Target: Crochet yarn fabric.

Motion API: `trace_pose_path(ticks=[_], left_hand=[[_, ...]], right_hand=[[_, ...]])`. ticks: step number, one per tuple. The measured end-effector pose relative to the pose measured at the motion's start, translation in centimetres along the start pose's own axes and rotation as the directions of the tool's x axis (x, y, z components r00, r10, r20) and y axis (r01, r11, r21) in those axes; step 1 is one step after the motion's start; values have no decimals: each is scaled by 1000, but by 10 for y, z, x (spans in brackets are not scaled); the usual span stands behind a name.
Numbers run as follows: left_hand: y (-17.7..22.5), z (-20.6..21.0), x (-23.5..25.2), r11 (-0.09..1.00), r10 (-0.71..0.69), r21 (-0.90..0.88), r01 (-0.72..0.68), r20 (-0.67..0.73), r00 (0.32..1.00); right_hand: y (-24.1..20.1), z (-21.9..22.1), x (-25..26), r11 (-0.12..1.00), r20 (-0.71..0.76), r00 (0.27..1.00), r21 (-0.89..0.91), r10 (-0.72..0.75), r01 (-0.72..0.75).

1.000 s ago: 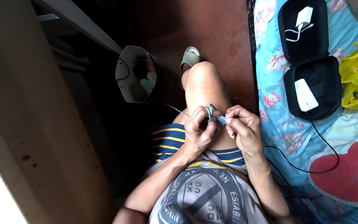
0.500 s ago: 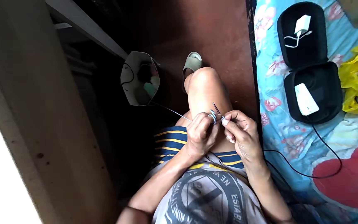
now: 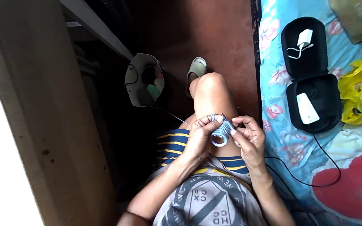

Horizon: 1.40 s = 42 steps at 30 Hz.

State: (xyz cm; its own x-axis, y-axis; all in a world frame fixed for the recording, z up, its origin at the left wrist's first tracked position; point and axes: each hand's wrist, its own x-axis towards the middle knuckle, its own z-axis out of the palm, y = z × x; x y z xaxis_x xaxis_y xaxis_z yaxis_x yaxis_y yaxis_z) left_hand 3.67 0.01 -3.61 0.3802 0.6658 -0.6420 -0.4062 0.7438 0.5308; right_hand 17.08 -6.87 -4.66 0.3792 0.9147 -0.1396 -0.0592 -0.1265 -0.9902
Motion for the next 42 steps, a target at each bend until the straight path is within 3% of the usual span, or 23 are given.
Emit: trace_pose_path(ticks=[8,16,22,27,34,36,39,42], left_hand=[[3,-6,2,985,-101,-132,113,93,990],[1,-8,3,993,-77,-79,87,126,989],[-3,-6,3,999,14,-46,-8,126,992],[-8,-8,4,980,170,81,-182,131,977],[-8,-11,2,937,269,186,-294,150,951],[-8,-12,1,915,299,227,-333,172,939],[-7,-12,0,898,313,245,-364,224,923],[-2,-10,0,901,304,212,-377,310,901]], right_hand=[[7,-9,-8,939,11,974,-265,-226,221],[2,-8,-11,727,45,911,-586,-411,357],[0,-8,-12,641,59,892,-674,-448,367],[-1,-10,-11,586,80,876,-713,-476,385],[3,-10,-9,634,83,872,-655,-482,412],[1,-9,-10,729,60,904,-570,-423,379],[-9,-9,-9,980,39,995,-173,-92,98],[-19,-10,-2,960,118,970,161,211,-229]])
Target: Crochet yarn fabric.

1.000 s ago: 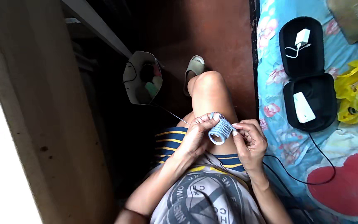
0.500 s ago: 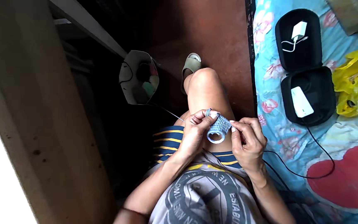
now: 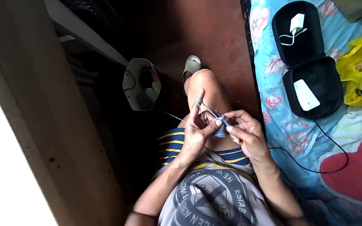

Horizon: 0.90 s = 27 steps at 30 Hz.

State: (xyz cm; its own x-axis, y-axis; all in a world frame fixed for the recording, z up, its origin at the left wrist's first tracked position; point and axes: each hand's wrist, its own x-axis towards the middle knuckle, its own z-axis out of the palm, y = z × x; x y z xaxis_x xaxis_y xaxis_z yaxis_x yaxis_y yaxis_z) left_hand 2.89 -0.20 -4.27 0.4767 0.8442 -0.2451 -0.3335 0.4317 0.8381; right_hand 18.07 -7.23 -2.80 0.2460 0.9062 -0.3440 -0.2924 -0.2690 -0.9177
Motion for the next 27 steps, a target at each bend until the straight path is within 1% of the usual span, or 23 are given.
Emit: trace_pose_path(ticks=[1,3,7,12,14,16,17,19,21,22,23,24,27], left_hand=[[2,0,1,1000,8,0,-8,13,1000],[4,-2,1,1000,8,6,-8,30,1000],[4,-5,-1,999,-29,29,28,38,999],[4,-7,-5,999,-15,33,13,69,997],[6,-9,-7,998,-24,60,19,96,995],[8,-13,-9,986,-26,169,7,109,994],[9,-16,-10,963,-19,269,-12,112,994],[9,-25,-13,859,-16,509,-52,129,992],[5,-38,-14,729,-40,677,-96,182,982],[3,-44,-15,685,-71,719,-112,220,973],[3,-49,-17,669,-112,734,-119,257,960],[5,-52,-19,678,-155,726,-117,296,943],[14,-58,-26,792,-245,606,-72,424,872]], right_hand=[[-2,0,1,999,20,1000,24,20,-21],[-3,1,1,1000,35,999,-11,7,-6],[-4,2,1,988,49,997,-143,-55,62],[-7,1,-3,964,73,988,-221,-134,147],[-7,-1,-6,952,90,983,-247,-162,179],[-8,-4,-9,939,106,976,-270,-193,215],[-9,-6,-10,933,114,970,-272,-213,236],[-12,-10,-13,926,125,963,-271,-238,264],[-15,-14,-16,927,122,963,-265,-241,265],[-16,-16,-17,932,115,965,-254,-237,260],[-17,-18,-18,939,105,967,-236,-230,249],[-17,-19,-19,951,88,972,-206,-219,232],[-14,-22,-23,977,38,984,-120,-175,178]])
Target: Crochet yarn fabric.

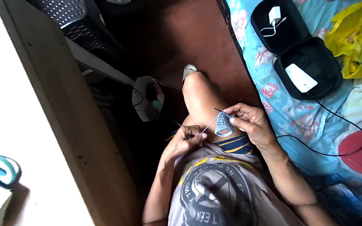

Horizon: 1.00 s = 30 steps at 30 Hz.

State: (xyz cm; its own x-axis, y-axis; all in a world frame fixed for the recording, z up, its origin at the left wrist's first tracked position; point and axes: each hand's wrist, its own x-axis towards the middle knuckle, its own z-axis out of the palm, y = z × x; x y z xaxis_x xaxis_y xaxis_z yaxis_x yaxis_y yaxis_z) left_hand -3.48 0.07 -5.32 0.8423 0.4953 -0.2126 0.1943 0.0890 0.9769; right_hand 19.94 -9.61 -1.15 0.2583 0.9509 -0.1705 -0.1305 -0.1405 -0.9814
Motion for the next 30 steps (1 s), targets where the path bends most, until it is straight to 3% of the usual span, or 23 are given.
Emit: trace_pose_path(ticks=[3,6,9,14,20,24,26,28,30], left_hand=[[0,-3,-6,960,79,-273,-63,49,996],[-2,2,0,795,235,-536,-284,-160,959],[11,14,15,706,207,-608,-364,-314,926],[39,37,29,869,53,-430,-244,-410,911],[43,41,37,891,38,-370,-263,-516,856],[44,40,42,894,18,-362,-266,-563,826],[43,40,44,914,22,-317,-254,-586,810],[37,41,47,954,106,-160,-255,-616,780],[25,46,50,931,337,114,-347,-635,695]], right_hand=[[5,3,-5,1000,7,1000,14,-3,3],[7,6,-9,990,10,994,-91,-108,108],[10,11,-11,947,10,981,-258,-196,192],[14,17,-10,868,-2,956,-420,-294,266],[16,21,-8,874,-29,961,-425,-273,235],[14,25,-5,931,-59,984,-337,-170,141],[17,28,-4,899,-77,973,-404,-215,167],[21,33,-3,797,-85,942,-561,-325,224],[19,38,-1,754,-97,929,-617,-357,225]])
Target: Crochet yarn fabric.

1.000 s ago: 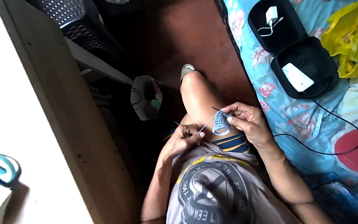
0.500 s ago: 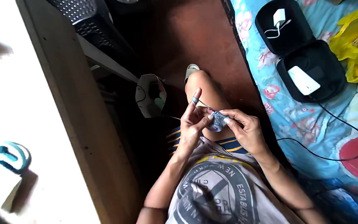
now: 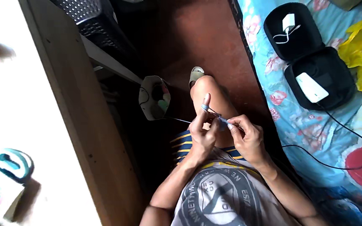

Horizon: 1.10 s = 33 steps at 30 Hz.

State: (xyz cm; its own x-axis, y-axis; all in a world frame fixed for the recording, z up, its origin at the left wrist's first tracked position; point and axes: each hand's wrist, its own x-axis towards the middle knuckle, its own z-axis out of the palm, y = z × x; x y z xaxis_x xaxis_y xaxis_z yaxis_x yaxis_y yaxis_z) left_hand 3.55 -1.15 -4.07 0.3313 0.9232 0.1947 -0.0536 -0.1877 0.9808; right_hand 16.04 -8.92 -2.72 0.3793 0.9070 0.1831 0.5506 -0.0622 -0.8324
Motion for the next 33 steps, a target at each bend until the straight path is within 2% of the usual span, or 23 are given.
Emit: trace_pose_path(ticks=[1,2,3,5,6,8,10,13,17,24,30,33], left_hand=[[-7,2,-1,993,112,23,-112,-22,993],[-11,3,-2,986,166,11,-166,-39,985],[-11,4,-3,988,151,-32,-152,-54,987],[-1,2,-3,984,-22,-176,9,-69,997],[5,0,-1,962,-124,-253,103,-67,990],[10,-5,5,896,-273,-376,235,-49,961],[12,-9,9,846,-348,-440,301,-28,937],[11,-13,13,817,-372,-472,330,4,928],[11,-20,18,802,-380,-484,350,38,924],[8,-32,25,770,-386,-499,398,132,913],[3,-36,25,679,-432,-571,461,197,880],[0,-36,25,645,-448,-590,485,223,866]], right_hand=[[-3,-1,3,998,22,999,46,48,-49],[-6,-2,6,979,71,990,153,125,-135],[-7,-5,11,921,138,969,307,207,-241],[-4,-5,16,748,230,923,541,308,-384],[-2,-4,14,753,212,931,548,296,-364],[1,2,7,900,72,982,393,174,-189],[6,9,1,990,-70,997,140,12,-2],[8,12,1,977,-163,970,-146,-181,158],[9,12,3,931,-154,946,-279,-285,235],[12,7,5,906,-107,938,-315,-330,283],[15,1,7,951,-48,961,-169,-272,260],[19,-1,7,978,-17,978,-29,-209,209]])
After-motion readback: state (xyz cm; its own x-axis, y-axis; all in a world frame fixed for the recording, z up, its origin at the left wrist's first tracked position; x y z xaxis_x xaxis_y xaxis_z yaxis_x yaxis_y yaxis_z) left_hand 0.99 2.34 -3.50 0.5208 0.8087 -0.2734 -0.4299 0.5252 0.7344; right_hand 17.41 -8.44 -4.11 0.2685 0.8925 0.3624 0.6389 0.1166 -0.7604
